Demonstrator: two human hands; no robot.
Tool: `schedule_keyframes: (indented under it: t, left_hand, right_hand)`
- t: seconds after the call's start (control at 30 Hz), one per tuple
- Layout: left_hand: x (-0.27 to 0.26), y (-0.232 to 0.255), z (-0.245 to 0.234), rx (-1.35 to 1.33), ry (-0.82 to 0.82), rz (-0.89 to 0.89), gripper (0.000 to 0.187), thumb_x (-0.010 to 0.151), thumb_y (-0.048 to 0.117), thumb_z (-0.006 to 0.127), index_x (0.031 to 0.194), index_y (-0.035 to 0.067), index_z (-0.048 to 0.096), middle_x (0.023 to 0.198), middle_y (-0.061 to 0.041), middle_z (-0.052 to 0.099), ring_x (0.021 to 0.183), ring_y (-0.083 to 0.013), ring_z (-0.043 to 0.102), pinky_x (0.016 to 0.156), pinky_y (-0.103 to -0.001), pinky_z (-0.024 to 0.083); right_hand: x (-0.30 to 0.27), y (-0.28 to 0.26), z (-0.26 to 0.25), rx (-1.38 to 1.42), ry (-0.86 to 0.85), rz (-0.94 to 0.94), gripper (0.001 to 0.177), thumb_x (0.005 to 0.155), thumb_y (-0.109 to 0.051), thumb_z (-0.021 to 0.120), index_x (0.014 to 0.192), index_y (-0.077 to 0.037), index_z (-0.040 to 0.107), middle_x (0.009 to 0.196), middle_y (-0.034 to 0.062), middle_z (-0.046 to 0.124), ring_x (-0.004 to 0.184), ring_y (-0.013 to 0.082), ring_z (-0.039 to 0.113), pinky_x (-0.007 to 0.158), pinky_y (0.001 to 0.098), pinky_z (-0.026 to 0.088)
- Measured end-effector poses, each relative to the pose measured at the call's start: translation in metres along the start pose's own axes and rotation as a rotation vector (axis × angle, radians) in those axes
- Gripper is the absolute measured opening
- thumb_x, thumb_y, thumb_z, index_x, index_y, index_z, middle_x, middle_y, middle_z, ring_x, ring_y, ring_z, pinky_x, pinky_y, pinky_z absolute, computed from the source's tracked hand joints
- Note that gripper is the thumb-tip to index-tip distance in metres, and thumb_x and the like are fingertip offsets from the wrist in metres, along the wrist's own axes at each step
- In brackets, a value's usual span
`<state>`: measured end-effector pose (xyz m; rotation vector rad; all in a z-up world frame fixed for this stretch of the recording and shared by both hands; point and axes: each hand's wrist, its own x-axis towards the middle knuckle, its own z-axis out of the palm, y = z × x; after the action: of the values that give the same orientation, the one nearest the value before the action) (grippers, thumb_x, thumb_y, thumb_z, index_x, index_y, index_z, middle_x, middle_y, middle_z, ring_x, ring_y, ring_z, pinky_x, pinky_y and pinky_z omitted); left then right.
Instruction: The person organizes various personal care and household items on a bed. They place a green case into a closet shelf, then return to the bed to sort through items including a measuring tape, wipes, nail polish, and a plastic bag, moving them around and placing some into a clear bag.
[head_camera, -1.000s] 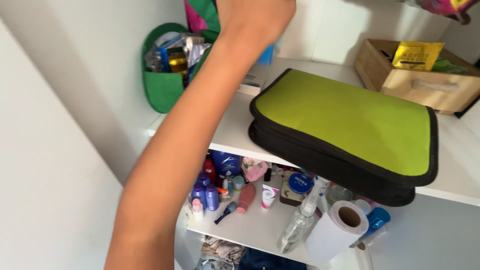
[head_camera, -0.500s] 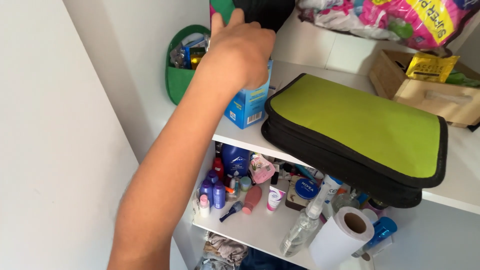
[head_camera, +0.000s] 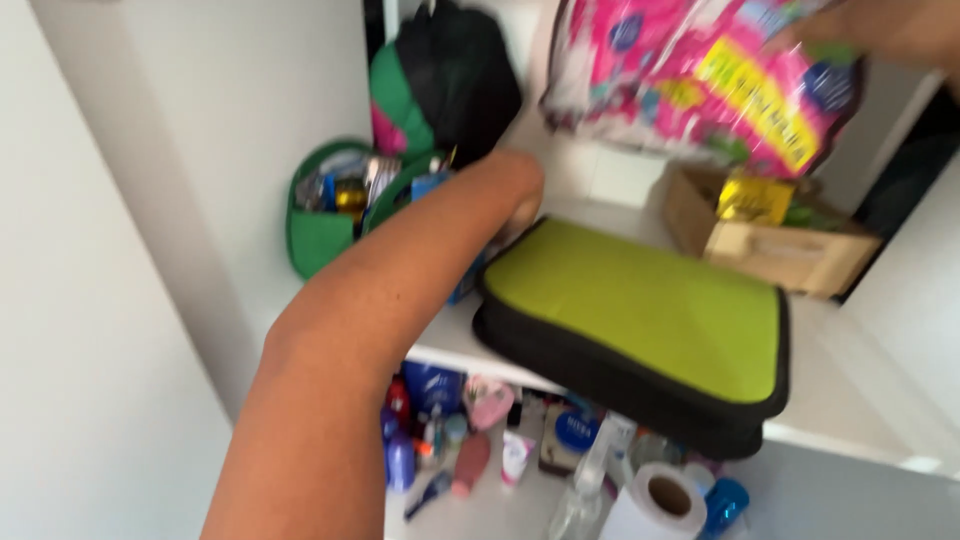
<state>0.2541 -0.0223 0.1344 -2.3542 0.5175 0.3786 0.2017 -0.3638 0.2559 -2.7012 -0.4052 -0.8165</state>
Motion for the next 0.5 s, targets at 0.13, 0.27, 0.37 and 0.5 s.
schedule_keyframes:
  t: [0.13, 0.27, 0.37, 0.5]
  left_hand:
    - [0.018, 0.011, -0.003, 0.245, -0.115, 0.022, 0.044, 0.087, 0.029, 0.071, 0.130, 0.021, 0.073, 0.123, 0.001, 0.062, 0.107, -0.0174, 0.058, 0.093, -0.033, 0.052]
    - [0.031, 0.001, -0.001, 0.260, -0.181, 0.037, 0.057, 0.091, 0.025, 0.066, 0.148, 0.019, 0.061, 0.149, 0.004, 0.055, 0.102, -0.0184, 0.059, 0.085, -0.034, 0.050]
    - [0.011, 0.001, -0.002, 0.251, -0.285, 0.090, 0.065, 0.094, 0.020, 0.058, 0.157, 0.014, 0.047, 0.153, -0.003, 0.051, 0.111, -0.0237, 0.056, 0.088, -0.036, 0.049]
    - [0.023, -0.005, -0.007, 0.095, -0.271, 0.129, 0.053, 0.093, 0.015, 0.063, 0.147, 0.020, 0.061, 0.148, 0.003, 0.058, 0.121, -0.0196, 0.059, 0.094, -0.035, 0.051]
  right_hand:
    - [-0.024, -0.077, -0.006, -0.373, 0.165, -0.015, 0.081, 0.086, -0.033, 0.089, 0.149, 0.001, 0.053, 0.137, 0.0278, 0.065, 0.117, 0.0449, 0.063, 0.078, 0.0571, 0.057]
    - [-0.034, -0.092, -0.010, -0.399, 0.176, -0.094, 0.076, 0.086, -0.026, 0.086, 0.153, -0.005, 0.059, 0.133, 0.0236, 0.068, 0.120, 0.0411, 0.062, 0.077, 0.0521, 0.057]
    - [-0.025, -0.066, -0.010, -0.522, 0.276, -0.318, 0.083, 0.072, -0.038, 0.094, 0.145, -0.006, 0.071, 0.121, 0.0159, 0.078, 0.107, 0.0300, 0.072, 0.079, 0.0422, 0.057]
    - [-0.037, -0.094, -0.017, -0.472, 0.207, -0.160, 0.079, 0.080, -0.031, 0.088, 0.152, -0.010, 0.062, 0.128, 0.0195, 0.072, 0.114, 0.0354, 0.067, 0.077, 0.0481, 0.058]
